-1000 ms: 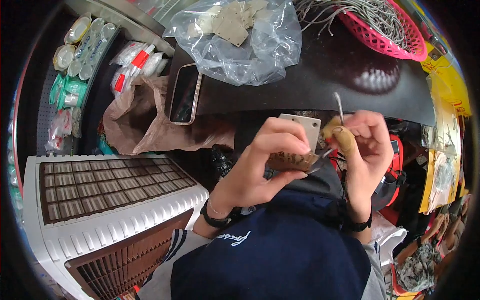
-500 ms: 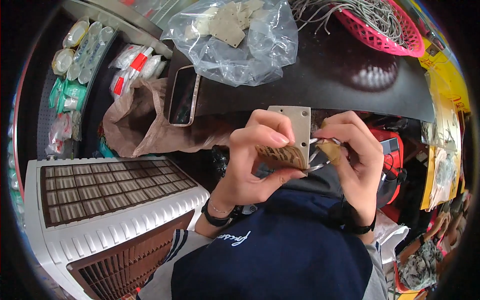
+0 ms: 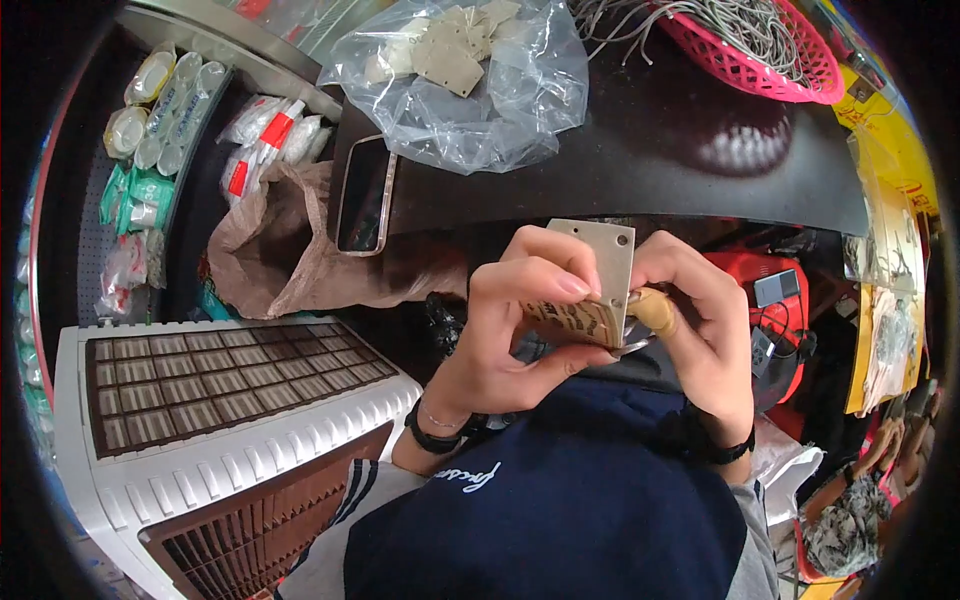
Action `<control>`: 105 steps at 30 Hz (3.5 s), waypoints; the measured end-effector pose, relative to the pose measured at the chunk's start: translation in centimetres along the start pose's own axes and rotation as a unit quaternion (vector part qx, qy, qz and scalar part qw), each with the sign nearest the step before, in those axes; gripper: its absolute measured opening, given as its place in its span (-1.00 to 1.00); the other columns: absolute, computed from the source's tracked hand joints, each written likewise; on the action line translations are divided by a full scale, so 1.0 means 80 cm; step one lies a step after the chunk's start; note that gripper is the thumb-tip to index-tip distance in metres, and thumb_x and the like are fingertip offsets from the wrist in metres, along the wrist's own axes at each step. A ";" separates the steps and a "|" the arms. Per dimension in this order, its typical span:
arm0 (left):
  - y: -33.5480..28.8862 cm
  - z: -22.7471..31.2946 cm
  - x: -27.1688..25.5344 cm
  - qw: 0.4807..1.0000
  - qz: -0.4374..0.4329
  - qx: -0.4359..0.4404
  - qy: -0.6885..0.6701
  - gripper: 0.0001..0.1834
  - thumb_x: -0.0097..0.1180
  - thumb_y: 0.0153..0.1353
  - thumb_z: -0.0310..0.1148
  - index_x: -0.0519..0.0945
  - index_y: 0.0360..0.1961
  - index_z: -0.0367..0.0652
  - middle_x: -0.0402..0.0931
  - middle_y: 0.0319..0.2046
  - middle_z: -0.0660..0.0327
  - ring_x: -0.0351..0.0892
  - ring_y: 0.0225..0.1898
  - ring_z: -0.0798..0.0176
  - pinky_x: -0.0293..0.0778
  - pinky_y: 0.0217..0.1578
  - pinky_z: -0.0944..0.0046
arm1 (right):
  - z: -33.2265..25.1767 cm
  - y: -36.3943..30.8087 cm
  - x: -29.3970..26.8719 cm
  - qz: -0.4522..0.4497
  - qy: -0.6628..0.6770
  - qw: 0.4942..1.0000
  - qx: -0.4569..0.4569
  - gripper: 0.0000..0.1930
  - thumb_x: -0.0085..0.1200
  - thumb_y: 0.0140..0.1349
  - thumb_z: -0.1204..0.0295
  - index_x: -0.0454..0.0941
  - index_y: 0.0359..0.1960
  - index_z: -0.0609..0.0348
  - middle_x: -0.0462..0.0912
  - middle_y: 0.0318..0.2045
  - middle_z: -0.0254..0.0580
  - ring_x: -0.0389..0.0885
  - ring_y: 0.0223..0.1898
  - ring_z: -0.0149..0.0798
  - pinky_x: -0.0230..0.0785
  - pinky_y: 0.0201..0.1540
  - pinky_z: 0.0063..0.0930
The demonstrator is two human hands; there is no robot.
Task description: Threading elastic cords through holes in cardboard shoe tags.
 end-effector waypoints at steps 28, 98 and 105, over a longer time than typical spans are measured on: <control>0.002 -0.001 0.000 1.000 -0.005 -0.008 -0.006 -0.08 0.39 -0.22 -0.70 0.07 0.11 -0.02 0.29 -0.14 0.04 0.39 -0.15 0.29 0.50 -0.18 0.36 | -0.002 -0.007 -0.010 0.077 0.006 0.997 -0.020 -0.84 0.21 -0.06 0.74 0.61 -0.40 0.32 0.67 -0.39 -0.21 0.62 -0.35 -0.40 0.43 -0.26 -0.57; -0.014 -0.039 -0.009 0.986 0.020 -0.152 0.058 -0.27 0.29 -0.12 -0.71 0.25 0.11 -0.19 0.31 0.07 0.06 0.36 0.13 0.08 0.32 0.09 0.22 | 0.002 0.001 0.004 0.028 -0.162 0.986 -0.030 -0.77 0.04 0.02 0.73 0.50 -0.25 0.28 0.57 -0.30 -0.03 0.61 -0.26 0.02 0.46 -0.23 -0.35; -0.009 -0.038 -0.006 0.987 0.029 -0.148 0.063 -0.26 0.27 -0.09 -0.71 0.23 0.13 -0.20 0.32 0.08 0.06 0.40 0.11 0.08 0.34 0.09 0.22 | 0.005 -0.001 0.017 0.040 -0.260 0.964 -0.050 -0.75 0.00 0.05 0.61 0.42 -0.18 0.29 0.48 -0.18 -0.02 0.52 -0.18 0.03 0.41 -0.16 -0.23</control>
Point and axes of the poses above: each hand's wrist, its own y-axis towards the middle knuckle, its own x-axis out of the palm, z = x × y, the point moved 8 cm from there along y, towards the middle knuckle
